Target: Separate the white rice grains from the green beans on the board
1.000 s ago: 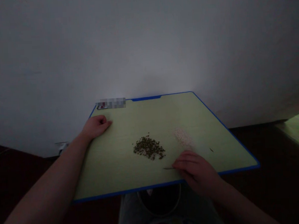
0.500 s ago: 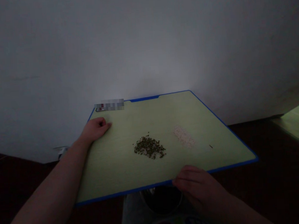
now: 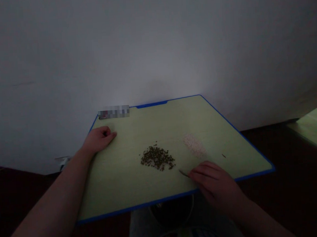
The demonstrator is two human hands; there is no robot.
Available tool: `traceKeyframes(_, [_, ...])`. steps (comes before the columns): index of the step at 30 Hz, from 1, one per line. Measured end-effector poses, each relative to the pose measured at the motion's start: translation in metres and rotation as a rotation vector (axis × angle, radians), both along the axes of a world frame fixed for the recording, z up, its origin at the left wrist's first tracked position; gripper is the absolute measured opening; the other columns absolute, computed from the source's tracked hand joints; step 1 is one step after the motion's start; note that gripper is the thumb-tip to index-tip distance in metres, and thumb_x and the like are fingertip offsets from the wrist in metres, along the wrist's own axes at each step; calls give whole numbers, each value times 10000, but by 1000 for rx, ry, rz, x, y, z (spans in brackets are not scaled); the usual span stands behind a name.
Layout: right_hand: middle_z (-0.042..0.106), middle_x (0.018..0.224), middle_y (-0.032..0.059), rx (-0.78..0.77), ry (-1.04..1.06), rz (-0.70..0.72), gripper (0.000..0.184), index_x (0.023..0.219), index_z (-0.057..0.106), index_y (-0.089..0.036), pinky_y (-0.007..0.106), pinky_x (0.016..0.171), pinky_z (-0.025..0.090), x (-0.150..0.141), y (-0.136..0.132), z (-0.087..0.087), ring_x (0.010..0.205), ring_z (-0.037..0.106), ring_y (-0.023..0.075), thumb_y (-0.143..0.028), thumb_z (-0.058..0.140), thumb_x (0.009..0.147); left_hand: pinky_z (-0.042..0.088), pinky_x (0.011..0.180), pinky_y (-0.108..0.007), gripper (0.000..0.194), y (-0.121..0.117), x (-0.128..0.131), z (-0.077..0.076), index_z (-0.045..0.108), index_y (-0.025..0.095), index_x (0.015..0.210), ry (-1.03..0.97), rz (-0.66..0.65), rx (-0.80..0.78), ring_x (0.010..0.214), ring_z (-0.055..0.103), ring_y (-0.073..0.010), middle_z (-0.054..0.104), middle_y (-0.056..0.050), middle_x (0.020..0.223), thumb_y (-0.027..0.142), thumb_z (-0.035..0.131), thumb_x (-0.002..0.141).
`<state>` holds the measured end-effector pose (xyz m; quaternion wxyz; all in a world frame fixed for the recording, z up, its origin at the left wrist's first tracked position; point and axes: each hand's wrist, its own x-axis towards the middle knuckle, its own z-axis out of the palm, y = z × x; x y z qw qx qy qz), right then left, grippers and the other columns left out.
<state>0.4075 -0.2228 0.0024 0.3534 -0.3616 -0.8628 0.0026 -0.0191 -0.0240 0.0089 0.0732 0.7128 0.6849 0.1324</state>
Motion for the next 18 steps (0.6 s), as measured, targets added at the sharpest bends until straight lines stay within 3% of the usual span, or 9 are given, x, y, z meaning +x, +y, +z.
traceKeyframes(8, [798,904,89,-97,96,16,244,1076,753,-143,372,765,636,-2,25,-3,810,717,219,-78,539,978,346,603,-313,410,4,-1,-4,444,240,623,-9,22,-15,587,470,-168,479,1,571,616,515,772])
traceKeyframes(18, [795,885,76,-139,119,-7,254,1061,768,-186,372,740,639,-3,32,-2,802,728,214,-98,545,977,338,604,-311,394,4,1,-3,435,236,628,-8,20,-25,602,469,-174,470,-2,574,586,530,783])
